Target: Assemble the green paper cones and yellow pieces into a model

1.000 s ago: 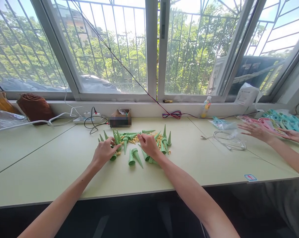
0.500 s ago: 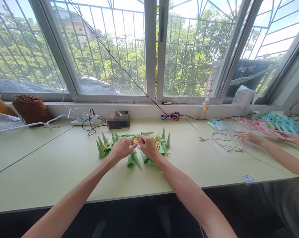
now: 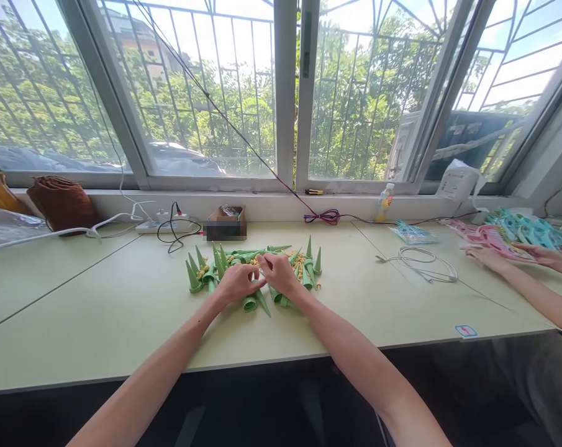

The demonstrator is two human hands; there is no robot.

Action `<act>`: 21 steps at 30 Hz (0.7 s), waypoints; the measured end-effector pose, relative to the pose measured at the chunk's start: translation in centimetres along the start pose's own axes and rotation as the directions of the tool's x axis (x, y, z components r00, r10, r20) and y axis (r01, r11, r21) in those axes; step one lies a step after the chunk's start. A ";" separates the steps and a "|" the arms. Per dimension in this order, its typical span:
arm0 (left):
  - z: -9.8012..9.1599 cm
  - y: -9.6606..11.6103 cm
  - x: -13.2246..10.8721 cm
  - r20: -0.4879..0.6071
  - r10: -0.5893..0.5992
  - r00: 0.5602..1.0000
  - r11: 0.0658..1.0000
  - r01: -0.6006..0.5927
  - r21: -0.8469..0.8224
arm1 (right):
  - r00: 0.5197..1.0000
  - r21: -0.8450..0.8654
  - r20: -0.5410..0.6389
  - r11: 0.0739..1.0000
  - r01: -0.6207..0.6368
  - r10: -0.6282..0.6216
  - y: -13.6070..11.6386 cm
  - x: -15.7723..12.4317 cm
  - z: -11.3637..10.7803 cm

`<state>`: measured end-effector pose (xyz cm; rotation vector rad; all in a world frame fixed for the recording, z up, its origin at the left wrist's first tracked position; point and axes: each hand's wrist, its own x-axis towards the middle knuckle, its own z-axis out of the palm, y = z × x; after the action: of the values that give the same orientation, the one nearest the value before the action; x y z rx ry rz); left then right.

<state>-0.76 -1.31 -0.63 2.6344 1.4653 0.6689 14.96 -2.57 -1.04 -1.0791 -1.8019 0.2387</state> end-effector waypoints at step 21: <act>-0.2 -0.3 0.9 -0.282 -0.133 0.950 0.912 0.005 -0.411 | 0.999 0.132 0.014 0.991 -0.036 0.035 -0.6 0.2 -0.8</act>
<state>-0.71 -0.48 -0.20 2.2206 1.2955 1.2656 15.26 -2.97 -0.13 -1.0186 -1.7528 0.3811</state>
